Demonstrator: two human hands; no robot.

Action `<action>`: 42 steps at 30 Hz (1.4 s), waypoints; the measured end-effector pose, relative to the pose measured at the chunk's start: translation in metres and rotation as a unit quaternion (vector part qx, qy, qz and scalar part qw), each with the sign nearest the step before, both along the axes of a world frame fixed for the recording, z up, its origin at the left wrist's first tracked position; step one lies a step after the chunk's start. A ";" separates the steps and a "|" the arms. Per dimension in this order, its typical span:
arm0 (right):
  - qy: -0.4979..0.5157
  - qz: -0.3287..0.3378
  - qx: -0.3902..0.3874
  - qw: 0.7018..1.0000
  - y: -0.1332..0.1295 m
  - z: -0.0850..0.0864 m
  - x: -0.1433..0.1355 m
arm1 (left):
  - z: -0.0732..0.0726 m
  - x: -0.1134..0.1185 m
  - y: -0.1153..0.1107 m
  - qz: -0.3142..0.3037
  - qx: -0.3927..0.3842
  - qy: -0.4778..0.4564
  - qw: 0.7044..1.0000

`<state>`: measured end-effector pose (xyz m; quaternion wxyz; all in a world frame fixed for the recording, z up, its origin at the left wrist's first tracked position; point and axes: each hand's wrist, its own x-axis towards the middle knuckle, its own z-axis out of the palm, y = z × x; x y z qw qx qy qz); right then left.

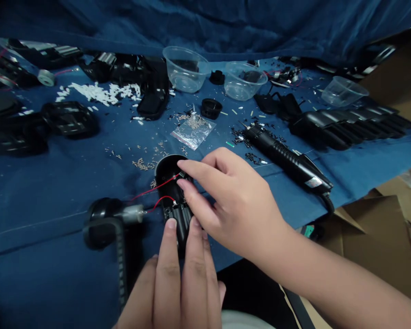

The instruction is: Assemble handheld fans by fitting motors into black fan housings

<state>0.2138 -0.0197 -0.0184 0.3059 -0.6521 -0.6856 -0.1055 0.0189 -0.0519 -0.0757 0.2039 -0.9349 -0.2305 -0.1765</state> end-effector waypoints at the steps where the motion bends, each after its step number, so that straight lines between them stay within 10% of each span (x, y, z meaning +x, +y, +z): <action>1: -0.016 0.004 -0.002 1.000 0.001 0.001 0.000 | -0.002 0.001 -0.002 0.007 -0.009 -0.005 1.000; 10: 0.017 -0.037 -0.003 0.999 -0.005 0.005 -0.009 | -0.013 0.067 -0.062 0.304 -0.179 -0.197 0.915; 15: 0.041 -0.041 0.011 0.998 -0.005 -0.002 -0.010 | -0.010 0.060 -0.057 0.243 -0.159 -0.174 0.941; 42: 0.101 0.040 -0.025 0.994 -0.004 -0.004 0.005 | -0.011 0.069 -0.066 0.311 -0.200 -0.157 0.916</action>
